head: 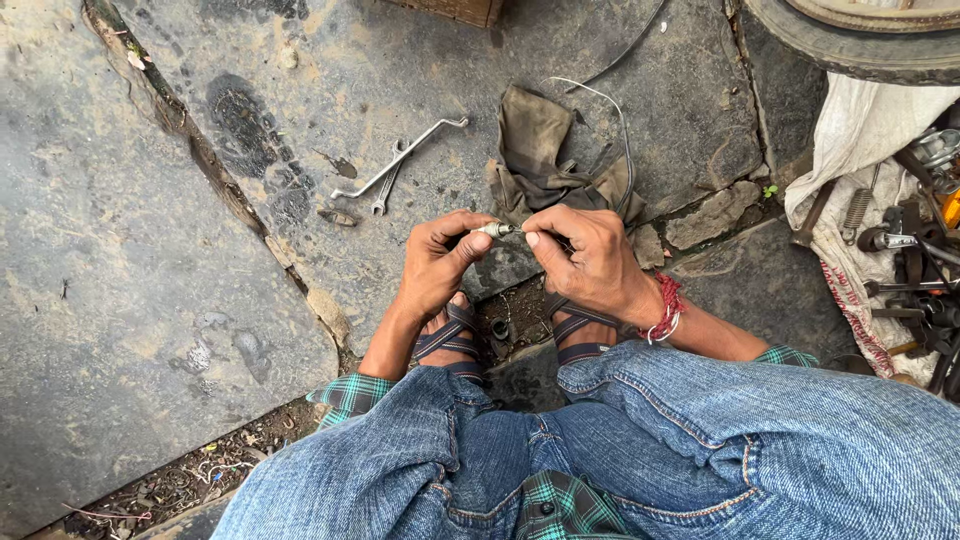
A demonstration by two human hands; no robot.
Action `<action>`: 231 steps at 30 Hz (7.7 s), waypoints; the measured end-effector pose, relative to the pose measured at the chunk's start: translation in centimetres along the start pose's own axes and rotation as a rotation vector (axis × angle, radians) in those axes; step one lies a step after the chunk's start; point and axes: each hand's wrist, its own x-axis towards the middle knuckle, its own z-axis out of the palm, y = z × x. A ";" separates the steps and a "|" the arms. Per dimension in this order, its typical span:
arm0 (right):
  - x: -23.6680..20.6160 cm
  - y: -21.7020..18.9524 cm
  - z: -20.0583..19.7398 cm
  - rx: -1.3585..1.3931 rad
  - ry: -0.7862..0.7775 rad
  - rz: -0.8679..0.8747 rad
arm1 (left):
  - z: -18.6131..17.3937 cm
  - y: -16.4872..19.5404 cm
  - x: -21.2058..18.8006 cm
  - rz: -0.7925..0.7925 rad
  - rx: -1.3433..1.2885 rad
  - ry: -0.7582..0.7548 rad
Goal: The person sits on the ground and repeatedly assembles and disassembles a small cylindrical metal part using their hands. They then use a sanding block to smooth the part's surface.
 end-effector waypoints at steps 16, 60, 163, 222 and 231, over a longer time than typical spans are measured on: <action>0.0 0.5 0.0 0.299 -0.110 0.378 | 0.4 0.9 0.1 0.093 0.101 0.094; -0.6 1.3 0.5 0.350 0.014 0.198 | 1.1 3.4 -0.3 0.237 0.304 -0.033; -1.3 2.3 1.7 0.417 0.058 0.412 | 3.4 -1.0 -1.3 0.104 0.321 0.210; -1.2 3.2 1.4 0.530 0.065 0.520 | 2.5 0.2 -0.2 -0.053 0.183 -0.200; -1.1 2.1 1.6 -0.047 0.146 -0.136 | 3.0 -0.9 -0.8 -0.074 0.251 0.077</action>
